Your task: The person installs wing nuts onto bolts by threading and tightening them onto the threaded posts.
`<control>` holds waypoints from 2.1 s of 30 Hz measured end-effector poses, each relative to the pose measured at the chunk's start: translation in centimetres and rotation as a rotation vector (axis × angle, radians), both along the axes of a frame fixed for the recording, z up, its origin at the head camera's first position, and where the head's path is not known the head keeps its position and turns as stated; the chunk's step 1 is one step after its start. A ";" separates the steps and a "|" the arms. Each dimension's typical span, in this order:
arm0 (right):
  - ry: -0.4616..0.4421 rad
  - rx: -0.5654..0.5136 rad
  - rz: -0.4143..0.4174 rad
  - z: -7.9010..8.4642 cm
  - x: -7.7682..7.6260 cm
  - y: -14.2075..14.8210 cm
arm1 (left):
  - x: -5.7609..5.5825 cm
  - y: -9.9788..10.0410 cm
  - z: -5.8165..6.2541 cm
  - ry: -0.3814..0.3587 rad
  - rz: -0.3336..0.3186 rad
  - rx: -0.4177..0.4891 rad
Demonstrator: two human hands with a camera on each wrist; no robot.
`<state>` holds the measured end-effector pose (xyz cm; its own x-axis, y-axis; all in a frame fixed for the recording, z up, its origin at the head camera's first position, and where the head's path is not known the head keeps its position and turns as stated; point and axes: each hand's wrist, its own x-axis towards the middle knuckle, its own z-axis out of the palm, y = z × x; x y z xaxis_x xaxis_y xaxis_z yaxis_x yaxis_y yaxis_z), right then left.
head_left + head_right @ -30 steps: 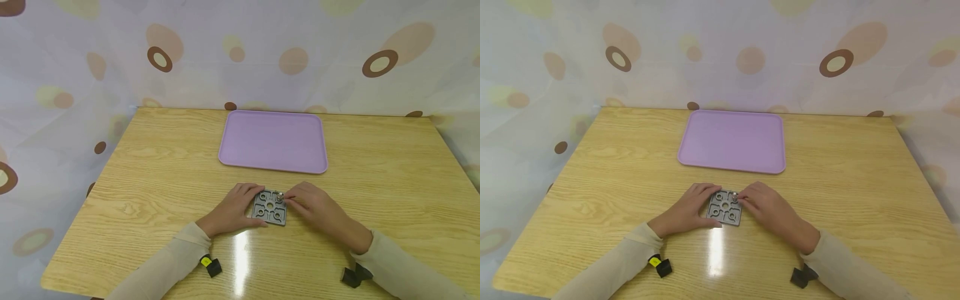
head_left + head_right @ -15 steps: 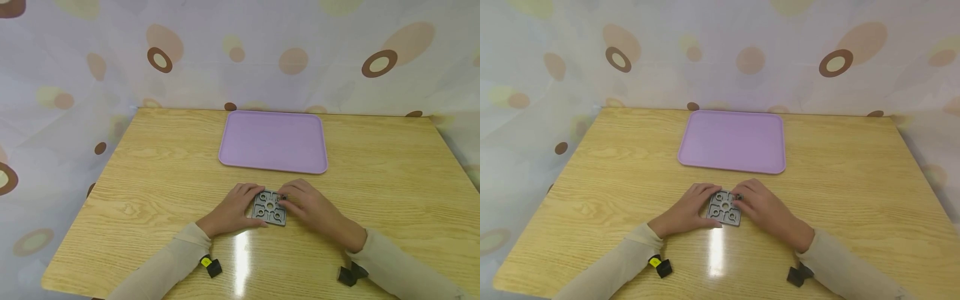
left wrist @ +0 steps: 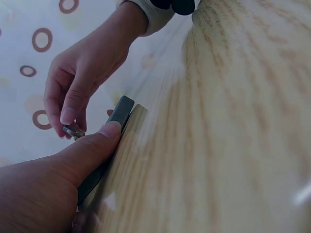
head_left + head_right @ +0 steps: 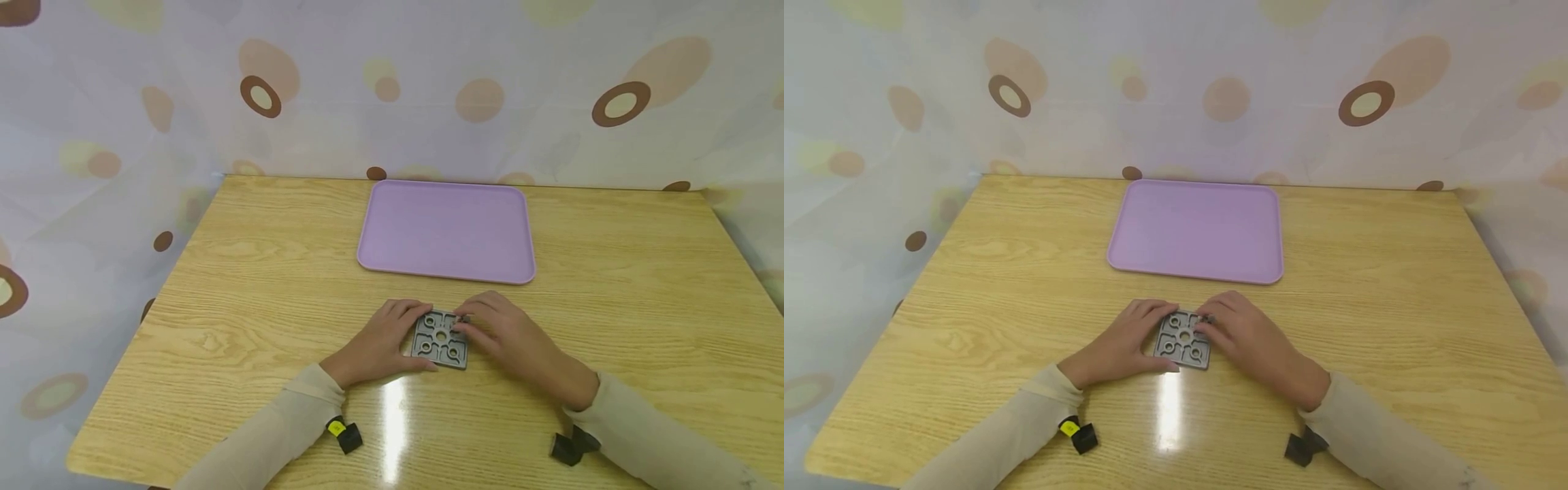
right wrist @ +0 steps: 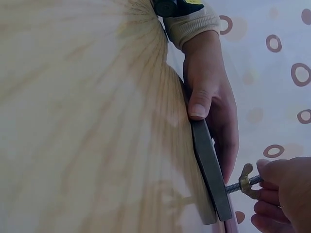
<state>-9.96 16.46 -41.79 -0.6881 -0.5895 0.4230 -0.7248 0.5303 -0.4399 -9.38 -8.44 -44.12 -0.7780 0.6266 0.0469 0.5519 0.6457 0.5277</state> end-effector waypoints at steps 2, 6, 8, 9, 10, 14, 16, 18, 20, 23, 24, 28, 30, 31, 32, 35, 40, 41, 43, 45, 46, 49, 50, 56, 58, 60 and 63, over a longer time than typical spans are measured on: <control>0.005 -0.001 -0.008 0.0 0.0 0.2 | 0.0 0.0 0.0 0.006 0.000 -0.001; 0.011 0.003 -0.015 0.0 0.1 0.6 | 0.0 0.1 0.1 0.013 0.001 -0.005; 0.016 0.005 -0.014 0.0 0.1 0.7 | 0.0 0.1 0.1 0.012 0.002 -0.005; 0.018 0.007 -0.013 0.0 0.1 0.8 | 0.0 0.1 0.2 0.009 0.004 -0.006; 0.019 0.005 -0.012 0.0 0.1 0.9 | 0.0 0.1 0.2 0.005 0.005 -0.007; 0.014 0.004 0.000 0.0 0.1 1.0 | 0.0 0.1 0.1 -0.002 0.006 -0.010; 0.007 0.003 0.011 0.0 0.2 1.1 | 0.0 0.1 0.0 0.000 0.006 -0.015; 0.002 0.001 0.022 -0.1 0.2 1.1 | 0.0 0.1 0.0 0.001 0.005 -0.015; 0.002 0.005 0.029 -0.1 0.2 1.1 | 0.0 0.0 0.0 0.003 0.004 -0.015; -0.003 -0.003 0.050 -0.1 0.3 1.2 | 0.0 0.1 0.0 -0.001 0.005 -0.014; -0.001 -0.003 0.055 -0.2 0.3 1.2 | 0.0 0.1 0.0 -0.004 0.007 -0.014; 0.011 0.006 0.084 -0.3 0.2 1.1 | 0.0 0.1 0.1 -0.009 0.006 -0.008; 0.030 0.017 0.096 -0.2 0.2 0.9 | 0.1 0.1 0.2 -0.012 0.005 -0.003; 0.036 0.018 0.104 -0.2 0.1 0.9 | 0.1 0.1 0.2 -0.012 0.004 -0.001; 0.041 0.018 0.109 -0.1 0.1 0.8 | 0.1 0.1 0.2 -0.014 0.005 0.000; 0.071 0.027 0.116 0.1 0.1 0.6 | 0.1 0.1 0.3 -0.019 0.007 0.003; 0.113 0.047 0.121 0.0 0.1 0.4 | 0.1 0.1 0.3 -0.022 0.008 0.005; 0.117 0.045 0.123 0.0 0.0 0.4 | 0.1 0.1 0.3 -0.022 0.008 0.005; 0.121 0.041 0.123 -0.1 0.0 0.3 | 0.1 0.1 0.3 -0.021 0.009 0.006; 0.138 0.029 0.123 -0.1 0.0 0.2 | 0.1 0.1 0.2 -0.017 0.008 0.006; 0.153 0.021 0.123 -0.2 -0.1 0.1 | 0.0 0.1 0.2 -0.016 0.008 0.006; 0.193 -0.008 0.119 -0.3 -0.1 0.0 | 0.0 0.1 0.2 -0.012 0.006 0.008; 0.200 -0.016 0.114 -0.2 -0.2 -0.1 | 0.0 0.1 0.2 -0.011 0.004 0.008; 0.171 -0.013 0.073 -0.2 -0.3 -0.3 | 0.1 0.1 0.1 -0.007 -0.002 0.009; 0.145 0.001 0.054 -0.2 -0.3 -0.3 | 0.1 0.0 0.1 -0.006 -0.004 0.008; 0.127 0.017 0.032 -0.2 -0.2 -0.3 | 0.1 0.0 0.1 -0.004 -0.004 0.007; 0.104 0.034 0.011 -0.2 -0.1 -0.2 | 0.0 0.0 0.0 -0.004 -0.004 0.007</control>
<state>-10.10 16.25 -41.98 -0.6350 -0.6118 0.4717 -0.7714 0.5355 -0.3438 -9.34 -8.40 -44.07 -0.7759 0.6290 0.0483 0.5523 0.6403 0.5338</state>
